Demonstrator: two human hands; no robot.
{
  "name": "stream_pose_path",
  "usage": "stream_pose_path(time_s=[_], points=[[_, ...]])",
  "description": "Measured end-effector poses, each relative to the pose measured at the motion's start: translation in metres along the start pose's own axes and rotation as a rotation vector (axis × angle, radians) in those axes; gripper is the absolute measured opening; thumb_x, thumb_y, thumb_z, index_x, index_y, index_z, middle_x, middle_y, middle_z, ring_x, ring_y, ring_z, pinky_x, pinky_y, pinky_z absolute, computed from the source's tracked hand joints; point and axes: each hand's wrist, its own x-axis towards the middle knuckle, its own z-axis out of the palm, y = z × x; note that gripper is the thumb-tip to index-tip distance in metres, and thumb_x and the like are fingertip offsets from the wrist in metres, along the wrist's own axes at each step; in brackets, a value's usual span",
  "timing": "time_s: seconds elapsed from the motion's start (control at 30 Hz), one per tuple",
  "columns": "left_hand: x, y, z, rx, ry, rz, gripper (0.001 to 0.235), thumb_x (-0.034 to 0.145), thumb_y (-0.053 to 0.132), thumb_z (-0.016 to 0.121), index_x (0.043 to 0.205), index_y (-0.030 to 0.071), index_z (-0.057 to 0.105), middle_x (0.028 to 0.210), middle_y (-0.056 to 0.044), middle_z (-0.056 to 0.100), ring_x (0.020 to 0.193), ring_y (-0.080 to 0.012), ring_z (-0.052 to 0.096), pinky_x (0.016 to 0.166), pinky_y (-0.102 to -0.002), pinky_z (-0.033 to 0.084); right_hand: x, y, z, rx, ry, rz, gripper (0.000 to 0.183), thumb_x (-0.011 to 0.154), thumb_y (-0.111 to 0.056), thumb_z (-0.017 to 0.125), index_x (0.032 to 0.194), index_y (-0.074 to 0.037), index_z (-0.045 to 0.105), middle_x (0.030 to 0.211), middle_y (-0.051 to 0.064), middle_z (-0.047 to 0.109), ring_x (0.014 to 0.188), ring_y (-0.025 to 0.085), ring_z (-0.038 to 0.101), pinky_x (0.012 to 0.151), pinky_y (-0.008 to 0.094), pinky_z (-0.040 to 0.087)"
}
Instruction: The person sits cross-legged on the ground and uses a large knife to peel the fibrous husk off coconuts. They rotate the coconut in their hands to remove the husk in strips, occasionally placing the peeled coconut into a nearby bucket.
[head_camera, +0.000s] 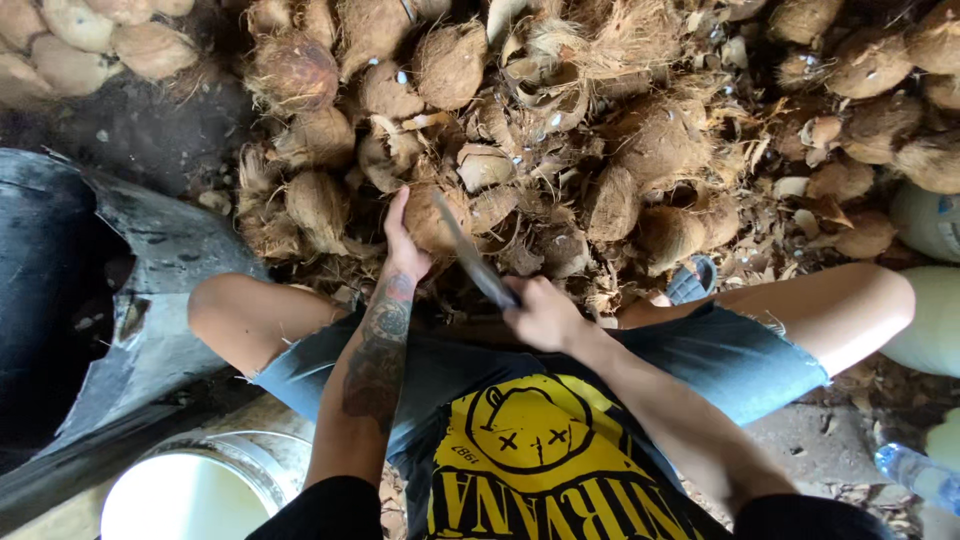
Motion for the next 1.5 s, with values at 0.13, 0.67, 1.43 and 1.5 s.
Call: stream_pose_path(time_s=[0.13,0.67,1.43,1.5], points=[[-0.004,0.004,-0.005,-0.086,-0.132,0.053,0.082,0.082,0.059,0.082,0.148,0.012,0.064,0.153,-0.016,0.061,0.136,-0.0385,0.062,0.118,-0.056,0.047,0.014,-0.026,-0.021,0.132,-0.164,0.777,0.029,0.074,-0.025,0.063,0.051,-0.008,0.061,0.043,0.013,0.060,0.050,0.038,0.065,0.064,0.050,0.053],[0.013,-0.003,-0.034,-0.037,-0.118,0.019,0.068,0.082,0.051,0.085,0.129,0.003,0.074,0.132,-0.020,0.074,0.120,-0.0390,0.072,0.110,-0.055,0.054,-0.006,-0.030,-0.011,0.064,-0.166,0.671,0.022,0.071,-0.022,0.067,0.078,-0.001,0.067,0.067,0.024,0.067,0.069,0.043,0.070,0.067,0.050,0.050],[0.016,0.009,-0.039,0.006,-0.135,0.026,0.074,0.079,0.052,0.085,0.139,0.012,0.071,0.143,-0.021,0.068,0.134,-0.0441,0.062,0.118,-0.061,0.044,0.018,-0.053,-0.023,0.251,0.247,-0.084,0.011,0.076,-0.001,0.069,0.072,-0.008,0.062,0.058,0.010,0.058,0.050,0.030,0.059,0.058,0.032,0.045],[0.028,0.008,-0.035,0.064,-0.127,-0.018,0.078,0.079,0.055,0.086,0.142,0.013,0.068,0.146,-0.021,0.066,0.137,-0.0439,0.059,0.121,-0.059,0.041,0.014,-0.040,-0.012,0.289,0.400,-0.365,0.012,0.081,-0.001,0.072,0.081,-0.010,0.064,0.073,0.008,0.064,0.059,0.023,0.062,0.068,0.027,0.047]])
